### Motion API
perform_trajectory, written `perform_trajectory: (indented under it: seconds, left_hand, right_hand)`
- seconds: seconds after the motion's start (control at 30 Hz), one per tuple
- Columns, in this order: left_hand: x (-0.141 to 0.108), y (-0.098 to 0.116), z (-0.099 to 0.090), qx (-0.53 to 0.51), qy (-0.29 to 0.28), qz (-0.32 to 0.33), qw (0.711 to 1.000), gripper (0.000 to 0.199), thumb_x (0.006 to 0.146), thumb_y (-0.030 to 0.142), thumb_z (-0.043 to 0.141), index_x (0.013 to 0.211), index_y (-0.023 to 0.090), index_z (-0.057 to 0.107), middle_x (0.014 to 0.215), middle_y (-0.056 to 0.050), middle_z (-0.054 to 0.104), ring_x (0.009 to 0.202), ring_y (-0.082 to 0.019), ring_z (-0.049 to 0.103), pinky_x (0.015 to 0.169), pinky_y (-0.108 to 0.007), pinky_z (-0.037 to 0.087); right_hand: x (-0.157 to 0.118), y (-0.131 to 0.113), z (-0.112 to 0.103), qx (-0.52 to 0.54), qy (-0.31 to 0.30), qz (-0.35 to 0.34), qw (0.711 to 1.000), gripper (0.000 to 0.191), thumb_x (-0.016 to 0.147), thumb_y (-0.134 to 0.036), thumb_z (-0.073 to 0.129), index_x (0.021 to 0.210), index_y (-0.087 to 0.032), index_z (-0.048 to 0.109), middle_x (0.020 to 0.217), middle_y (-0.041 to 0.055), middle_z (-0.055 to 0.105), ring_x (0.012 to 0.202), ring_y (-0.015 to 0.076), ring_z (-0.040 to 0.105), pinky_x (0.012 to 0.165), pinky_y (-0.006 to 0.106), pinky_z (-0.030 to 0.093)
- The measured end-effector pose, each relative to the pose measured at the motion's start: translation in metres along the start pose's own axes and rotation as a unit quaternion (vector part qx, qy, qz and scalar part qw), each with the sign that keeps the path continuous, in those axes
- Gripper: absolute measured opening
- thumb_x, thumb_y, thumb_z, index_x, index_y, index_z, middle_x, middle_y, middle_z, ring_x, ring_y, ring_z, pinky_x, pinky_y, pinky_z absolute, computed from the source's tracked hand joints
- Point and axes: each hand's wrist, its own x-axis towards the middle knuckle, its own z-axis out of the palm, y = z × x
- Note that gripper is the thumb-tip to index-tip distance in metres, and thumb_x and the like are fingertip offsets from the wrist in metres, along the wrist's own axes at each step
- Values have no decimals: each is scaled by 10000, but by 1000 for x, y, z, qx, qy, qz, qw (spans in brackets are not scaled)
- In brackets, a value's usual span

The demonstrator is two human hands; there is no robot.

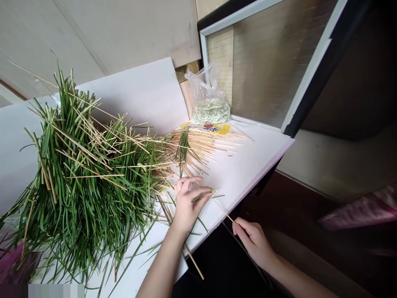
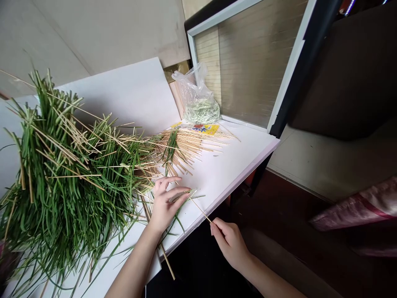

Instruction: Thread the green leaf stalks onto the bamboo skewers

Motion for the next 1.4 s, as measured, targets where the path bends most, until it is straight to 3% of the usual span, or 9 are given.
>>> perform_trajectory:
  seconds: [0.17, 0.3, 0.43, 0.5, 0.6, 0.97, 1.4]
  left_hand:
    - [2, -2, -3, -43, 24, -40, 998, 14, 858, 250, 754, 861, 255, 767, 1025, -45, 719, 1033, -249, 558, 979, -452, 390]
    - [3, -8, -6, -118, 42, -112, 986, 70, 890, 286, 712, 876, 230, 750, 916, -38, 739, 944, -220, 613, 934, -399, 440]
    - [2, -16, -6, -251, 90, -245, 932, 195, 876, 369, 713, 962, 195, 736, 939, -58, 743, 893, -200, 665, 892, -349, 491]
    - [3, -18, -6, -313, 110, -279, 901, 275, 863, 390, 722, 1045, 184, 708, 888, -49, 737, 847, -180, 670, 845, -312, 507]
    - [4, -19, -7, -341, 125, -294, 884, 336, 847, 393, 739, 1100, 178, 685, 819, -21, 718, 755, -140, 637, 766, -261, 505]
    - [4, -18, -4, -350, 75, -304, 883, 331, 832, 416, 737, 1041, 160, 732, 930, -74, 754, 773, -166, 676, 787, -313, 560]
    - [4, -18, -4, -345, 74, -306, 884, 324, 819, 423, 746, 1015, 165, 755, 912, -67, 756, 724, -155, 657, 765, -304, 551]
  right_hand:
    - [0, 1, 0, 4, -1, 0, 1000, 370, 1070, -325, 392, 719, -226, 452, 626, -46, 385, 555, 146, 394, 543, 277, 289]
    - [0, 1, -1, 7, 0, 12, 1000, 372, 1068, -327, 396, 714, -228, 451, 630, -42, 377, 560, 151, 391, 539, 281, 280]
    - [0, 1, -1, 9, -1, 19, 1000, 373, 1064, -339, 390, 714, -228, 453, 640, -31, 397, 573, 160, 409, 535, 282, 281]
    - [0, 0, -1, 7, 1, 18, 1000, 375, 1063, -343, 387, 713, -229, 455, 640, -28, 403, 575, 163, 416, 532, 282, 282]
    - [0, 1, -1, 6, 4, 13, 1000, 376, 1066, -343, 384, 716, -228, 459, 640, -29, 404, 573, 162, 415, 536, 284, 284]
    - [0, 1, -1, 2, 8, 12, 1000, 388, 1068, -364, 379, 713, -228, 454, 629, -34, 400, 564, 158, 411, 549, 289, 303]
    - [-1, 1, -2, 6, 7, 13, 1000, 389, 1066, -356, 380, 708, -227, 459, 627, -31, 405, 570, 161, 418, 552, 292, 311]
